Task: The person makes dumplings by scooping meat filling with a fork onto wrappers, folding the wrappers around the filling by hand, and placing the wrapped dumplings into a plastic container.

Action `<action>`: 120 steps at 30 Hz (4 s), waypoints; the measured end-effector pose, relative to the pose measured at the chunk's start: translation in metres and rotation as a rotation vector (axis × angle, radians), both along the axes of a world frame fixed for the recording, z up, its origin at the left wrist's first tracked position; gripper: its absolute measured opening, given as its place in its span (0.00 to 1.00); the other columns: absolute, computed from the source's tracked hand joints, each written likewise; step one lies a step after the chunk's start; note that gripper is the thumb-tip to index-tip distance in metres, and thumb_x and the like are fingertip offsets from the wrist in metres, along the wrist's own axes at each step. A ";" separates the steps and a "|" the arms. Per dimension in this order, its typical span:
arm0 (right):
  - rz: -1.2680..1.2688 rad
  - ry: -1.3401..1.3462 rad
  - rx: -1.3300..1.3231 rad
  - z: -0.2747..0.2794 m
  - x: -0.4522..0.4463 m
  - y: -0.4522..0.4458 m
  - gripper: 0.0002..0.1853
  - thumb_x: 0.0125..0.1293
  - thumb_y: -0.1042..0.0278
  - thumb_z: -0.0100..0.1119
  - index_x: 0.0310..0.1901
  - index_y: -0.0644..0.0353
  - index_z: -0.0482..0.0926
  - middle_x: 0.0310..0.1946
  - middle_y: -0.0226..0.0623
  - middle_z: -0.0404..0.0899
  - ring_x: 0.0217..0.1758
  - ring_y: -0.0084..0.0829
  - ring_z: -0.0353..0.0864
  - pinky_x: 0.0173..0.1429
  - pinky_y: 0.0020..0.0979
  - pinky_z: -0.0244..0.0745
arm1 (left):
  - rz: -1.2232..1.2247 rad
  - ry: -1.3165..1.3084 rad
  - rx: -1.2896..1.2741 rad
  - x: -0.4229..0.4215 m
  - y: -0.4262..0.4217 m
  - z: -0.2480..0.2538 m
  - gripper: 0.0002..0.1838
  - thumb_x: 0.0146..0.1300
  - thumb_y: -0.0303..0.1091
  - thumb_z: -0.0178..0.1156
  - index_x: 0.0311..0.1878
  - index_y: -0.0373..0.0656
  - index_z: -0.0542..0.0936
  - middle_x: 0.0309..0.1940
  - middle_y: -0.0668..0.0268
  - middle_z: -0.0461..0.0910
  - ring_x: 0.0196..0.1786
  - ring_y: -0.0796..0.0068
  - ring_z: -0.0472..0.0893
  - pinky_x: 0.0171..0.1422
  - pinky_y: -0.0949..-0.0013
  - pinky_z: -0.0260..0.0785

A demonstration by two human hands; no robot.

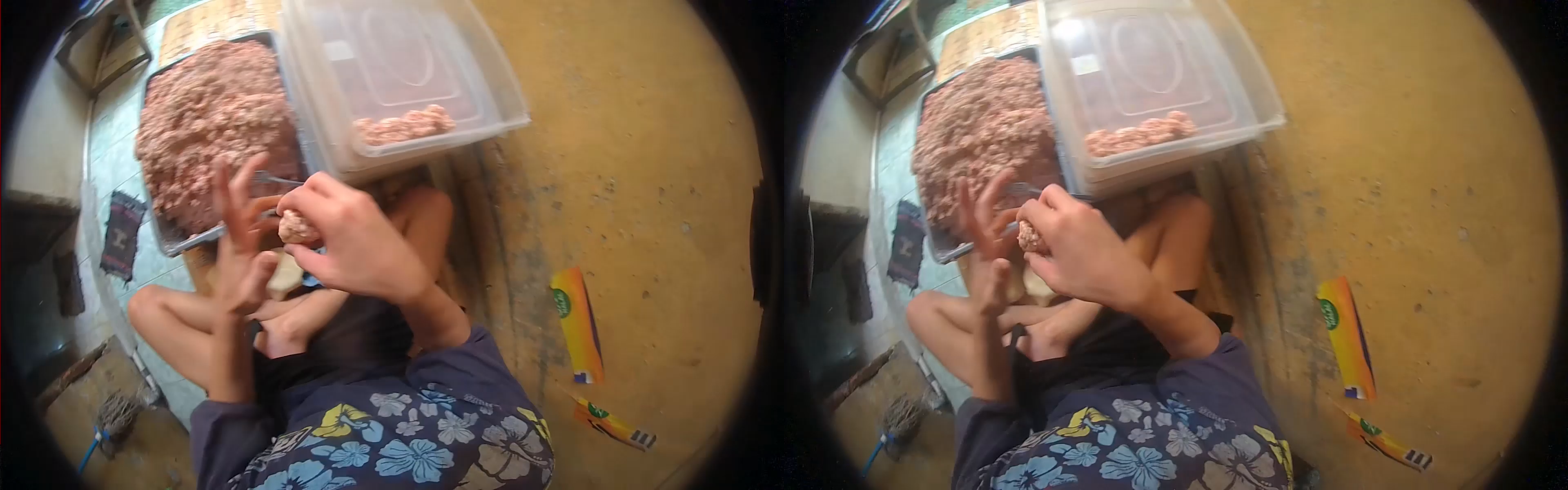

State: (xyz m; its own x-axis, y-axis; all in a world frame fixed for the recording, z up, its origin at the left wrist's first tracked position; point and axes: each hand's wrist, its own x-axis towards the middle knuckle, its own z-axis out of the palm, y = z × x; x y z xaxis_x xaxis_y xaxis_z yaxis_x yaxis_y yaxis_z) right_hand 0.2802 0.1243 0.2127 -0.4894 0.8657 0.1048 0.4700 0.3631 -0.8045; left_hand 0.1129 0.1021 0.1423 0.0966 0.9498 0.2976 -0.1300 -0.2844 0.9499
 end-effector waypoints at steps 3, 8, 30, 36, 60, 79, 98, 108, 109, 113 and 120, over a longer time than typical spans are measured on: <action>-0.095 -0.028 0.135 0.058 0.078 0.019 0.18 0.50 0.78 0.71 0.45 0.61 0.81 0.38 0.35 0.83 0.43 0.25 0.84 0.44 0.28 0.80 | -0.068 0.344 -0.210 -0.058 -0.009 -0.009 0.49 0.55 0.35 0.70 0.79 0.48 0.57 0.64 0.54 0.73 0.56 0.63 0.78 0.57 0.62 0.75; -0.290 -0.497 -0.251 0.061 0.165 0.125 0.17 0.72 0.55 0.57 0.48 0.61 0.83 0.39 0.40 0.84 0.45 0.28 0.83 0.47 0.33 0.79 | -0.094 0.509 -0.357 -0.087 -0.040 -0.046 0.41 0.52 0.23 0.69 0.73 0.46 0.70 0.51 0.59 0.80 0.52 0.68 0.80 0.57 0.64 0.75; 0.057 -0.819 0.356 -0.095 -0.081 0.076 0.12 0.60 0.61 0.65 0.33 0.63 0.82 0.29 0.52 0.83 0.36 0.52 0.85 0.42 0.48 0.80 | 0.152 1.105 -0.052 -0.028 -0.058 -0.135 0.10 0.53 0.32 0.61 0.40 0.50 0.82 0.34 0.65 0.79 0.41 0.64 0.82 0.38 0.63 0.79; 0.072 -0.986 0.248 -0.118 -0.075 0.088 0.10 0.59 0.64 0.61 0.34 0.64 0.82 0.32 0.52 0.84 0.40 0.53 0.85 0.45 0.50 0.80 | 0.160 1.080 0.068 -0.031 -0.056 -0.140 0.07 0.51 0.34 0.64 0.34 0.46 0.82 0.32 0.65 0.79 0.40 0.66 0.81 0.36 0.65 0.77; 0.743 -1.287 0.107 -0.101 -0.166 0.109 0.07 0.54 0.76 0.57 0.29 0.67 0.84 0.29 0.55 0.83 0.37 0.56 0.85 0.44 0.47 0.82 | -0.082 -1.053 -0.810 -0.090 -0.085 -0.104 0.27 0.63 0.26 0.65 0.65 0.39 0.70 0.52 0.59 0.81 0.53 0.69 0.83 0.61 0.63 0.76; 0.590 -0.994 -0.192 -0.132 -0.134 0.124 0.11 0.47 0.77 0.58 0.34 0.66 0.85 0.30 0.60 0.80 0.39 0.54 0.84 0.46 0.48 0.78 | -0.236 -0.883 -0.531 -0.100 -0.076 -0.091 0.49 0.68 0.61 0.51 0.78 0.32 0.48 0.74 0.44 0.60 0.74 0.59 0.65 0.72 0.60 0.62; -0.114 0.055 -0.011 -0.050 -0.108 0.012 0.06 0.65 0.80 0.63 0.43 0.68 0.84 0.28 0.30 0.84 0.29 0.13 0.77 0.33 0.18 0.70 | 0.288 -1.433 -0.426 -0.064 0.039 -0.026 0.40 0.75 0.61 0.34 0.68 0.30 0.65 0.64 0.42 0.71 0.66 0.46 0.73 0.72 0.46 0.65; 0.176 -0.297 0.204 -0.031 -0.115 0.049 0.02 0.59 0.73 0.61 0.33 0.59 0.78 0.31 0.40 0.82 0.35 0.45 0.83 0.39 0.43 0.76 | 0.208 -1.483 -0.485 -0.121 -0.018 -0.055 0.41 0.76 0.58 0.37 0.69 0.23 0.62 0.69 0.38 0.65 0.74 0.47 0.65 0.79 0.51 0.57; 0.071 -0.351 0.278 -0.022 -0.119 0.054 0.02 0.59 0.72 0.59 0.32 0.59 0.79 0.31 0.42 0.83 0.37 0.45 0.84 0.39 0.43 0.77 | 0.214 -1.531 -0.408 -0.140 -0.024 -0.057 0.41 0.76 0.59 0.37 0.68 0.21 0.64 0.68 0.38 0.66 0.72 0.48 0.67 0.77 0.52 0.61; 0.200 -0.867 0.354 -0.100 -0.141 0.091 0.04 0.57 0.69 0.61 0.29 0.59 0.81 0.26 0.47 0.81 0.35 0.49 0.83 0.39 0.45 0.76 | 0.311 -1.043 -0.447 -0.154 -0.049 -0.054 0.44 0.76 0.58 0.39 0.73 0.20 0.52 0.76 0.39 0.54 0.78 0.45 0.57 0.80 0.50 0.54; 0.149 -0.741 0.133 -0.094 -0.153 0.081 0.07 0.57 0.65 0.61 0.29 0.58 0.84 0.29 0.47 0.83 0.36 0.49 0.84 0.43 0.45 0.78 | 0.252 -1.031 -0.329 -0.191 -0.074 -0.066 0.46 0.70 0.61 0.50 0.78 0.37 0.50 0.76 0.39 0.53 0.78 0.47 0.58 0.76 0.46 0.57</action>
